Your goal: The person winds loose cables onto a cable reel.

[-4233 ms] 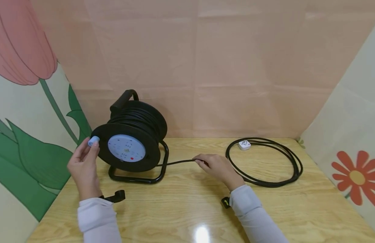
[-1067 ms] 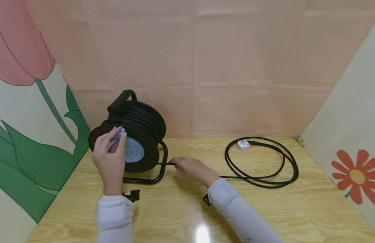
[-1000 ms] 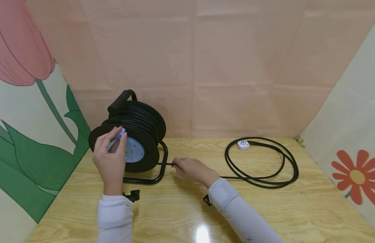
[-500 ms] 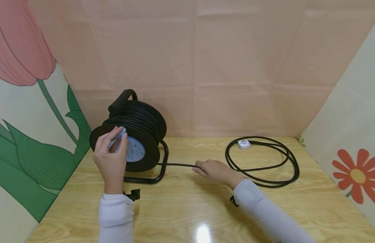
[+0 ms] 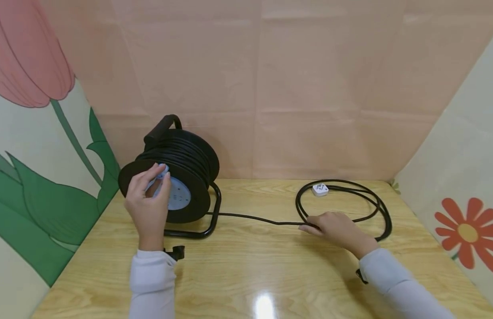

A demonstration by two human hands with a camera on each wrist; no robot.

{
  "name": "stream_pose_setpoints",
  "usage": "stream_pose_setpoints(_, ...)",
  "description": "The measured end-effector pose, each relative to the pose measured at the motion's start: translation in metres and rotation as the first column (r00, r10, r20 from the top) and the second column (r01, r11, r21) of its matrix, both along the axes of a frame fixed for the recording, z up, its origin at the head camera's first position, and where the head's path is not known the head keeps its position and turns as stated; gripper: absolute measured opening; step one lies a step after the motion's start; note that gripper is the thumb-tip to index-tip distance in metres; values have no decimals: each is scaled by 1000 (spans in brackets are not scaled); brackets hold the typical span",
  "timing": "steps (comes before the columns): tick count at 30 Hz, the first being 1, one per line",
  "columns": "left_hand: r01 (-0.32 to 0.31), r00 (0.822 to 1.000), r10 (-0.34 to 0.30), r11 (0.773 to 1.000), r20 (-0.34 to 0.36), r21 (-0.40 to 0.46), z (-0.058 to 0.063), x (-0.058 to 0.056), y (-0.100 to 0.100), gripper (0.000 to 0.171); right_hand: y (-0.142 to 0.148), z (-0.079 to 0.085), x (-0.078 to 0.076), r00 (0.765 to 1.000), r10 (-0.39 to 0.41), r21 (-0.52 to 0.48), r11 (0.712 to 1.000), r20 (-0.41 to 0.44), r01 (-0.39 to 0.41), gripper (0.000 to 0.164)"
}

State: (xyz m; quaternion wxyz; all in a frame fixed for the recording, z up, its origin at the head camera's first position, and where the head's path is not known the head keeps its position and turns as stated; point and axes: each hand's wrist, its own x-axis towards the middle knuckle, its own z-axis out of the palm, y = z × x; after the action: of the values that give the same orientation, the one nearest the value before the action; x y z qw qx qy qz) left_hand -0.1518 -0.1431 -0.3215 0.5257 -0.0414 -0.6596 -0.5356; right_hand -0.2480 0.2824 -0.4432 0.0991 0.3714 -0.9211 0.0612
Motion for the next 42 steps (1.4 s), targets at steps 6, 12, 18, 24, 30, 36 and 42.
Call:
stream_pose_setpoints(6, -8, 1000, 8, 1000, 0, 6, 0, -1, 1, 17, 43, 1, -1, 993, -73, 52, 996, -92, 78, 36)
stream_pose_setpoints(12, -12, 1000, 12, 1000, -13, 2, -2, -1, 0, 17, 73, 4, -5, 985, -98, -5, 995, -142, 98, 32)
stream_pose_setpoints(18, -12, 1000, 12, 1000, -16, -19, -3, -1, -1, 16, 102, 13, -8, 943, -79, -138, 990, -324, 36, 54)
stream_pose_setpoints(24, -18, 1000, 17, 999, -19, -28, -4, -2, -2, 16, 124, 25, -7, 933, -148, -221, 972, -329, 77, 60)
stream_pose_setpoints(30, -11, 1000, 11, 1000, -11, 9, -5, -3, -5, 18, 123, 36, -6, 909, -223, -302, 946, -351, 115, 57)
stream_pose_setpoints(36, -19, 999, 18, 999, -30, -30, -26, -20, -22, 19, 107, 35, -4, 858, -240, -432, 902, -455, 23, 55)
stream_pose_setpoints(42, -41, 999, 42, 999, 8, -22, -31, -23, -22, 19, 101, 27, 2, 859, -259, -426, 903, -441, 54, 56)
